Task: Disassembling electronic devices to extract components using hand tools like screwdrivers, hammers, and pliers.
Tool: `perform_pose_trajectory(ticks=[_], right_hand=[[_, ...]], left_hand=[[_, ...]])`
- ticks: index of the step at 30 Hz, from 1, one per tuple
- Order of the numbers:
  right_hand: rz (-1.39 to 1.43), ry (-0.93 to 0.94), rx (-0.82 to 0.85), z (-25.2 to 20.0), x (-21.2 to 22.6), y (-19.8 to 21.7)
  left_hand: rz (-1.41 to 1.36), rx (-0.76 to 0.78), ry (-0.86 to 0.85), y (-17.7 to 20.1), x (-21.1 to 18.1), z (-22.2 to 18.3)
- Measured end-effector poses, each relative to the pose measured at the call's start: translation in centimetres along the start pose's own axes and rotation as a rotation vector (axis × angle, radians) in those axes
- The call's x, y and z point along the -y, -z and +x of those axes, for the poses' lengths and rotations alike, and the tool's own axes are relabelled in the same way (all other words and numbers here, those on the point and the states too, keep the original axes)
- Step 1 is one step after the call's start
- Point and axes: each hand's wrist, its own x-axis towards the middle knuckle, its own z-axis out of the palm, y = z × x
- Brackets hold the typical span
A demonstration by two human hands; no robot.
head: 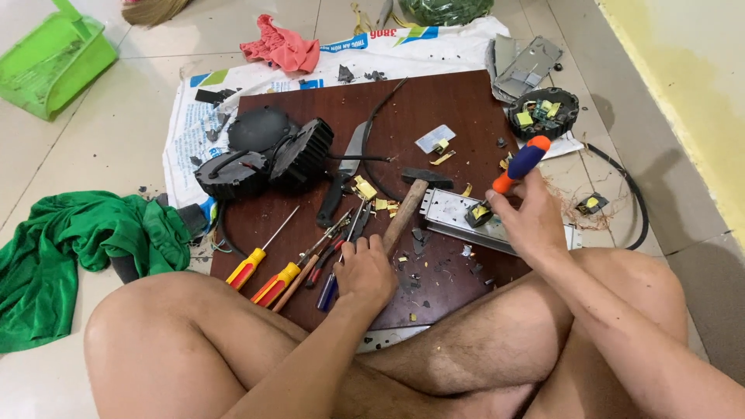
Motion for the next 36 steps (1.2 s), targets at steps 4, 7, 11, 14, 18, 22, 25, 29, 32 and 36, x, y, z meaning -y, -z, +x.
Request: perform_pose_trajectory(ticks=[4,7,11,14,18,22,25,29,32,36], right_hand=[[-0.053,0.03,0.016,0.2,0.2,0.0],[-0.068,0.035,0.037,0.0,0.9,0.1],[-0.135,0.077,0.046,0.1,0.4,-0.4],[-0.136,0.087,0.043,0.0,0.7,-0.5],[-0.143,0.1,0.046,-0.3,1.6,-0.3],[-0.162,0.1,0.045,0.4,0.6,-0.4],[-0.181,0.083,0.058,0.2,0.5,-0.6],[-0.24,0.058,0.088,0.0,2.2,-0.2],[-0.246,0.025,0.097,-0.5,3.5,0.2],[-0.197,0.167,0.054,0.3,0.0,-0.6]], left_hand=[[-0.016,-0.011,-0.003,0.1,0.0,0.0],[-0.025,-0.009,-0.001,-0.1,-0.1,0.3],[-0.001,-0.015,0.004,0.0,-0.3,0.2],[-0.069,-0.048,0.042,0.7,-1.1,-0.1],[-0.29,-0.076,0.005,2.2,-2.7,-1.1],[-0.529,0.041,0.017,10.1,-5.7,-6.7],[-0.486,0.112,-0.062,15.0,-7.5,-10.3],[-0.448,0.048,-0.211,19.5,-9.6,-14.1],[-0.385,0.031,-0.271,20.7,-10.1,-15.1],[-0.371,-0.217,-0.403,20.6,-9.7,-16.2]])
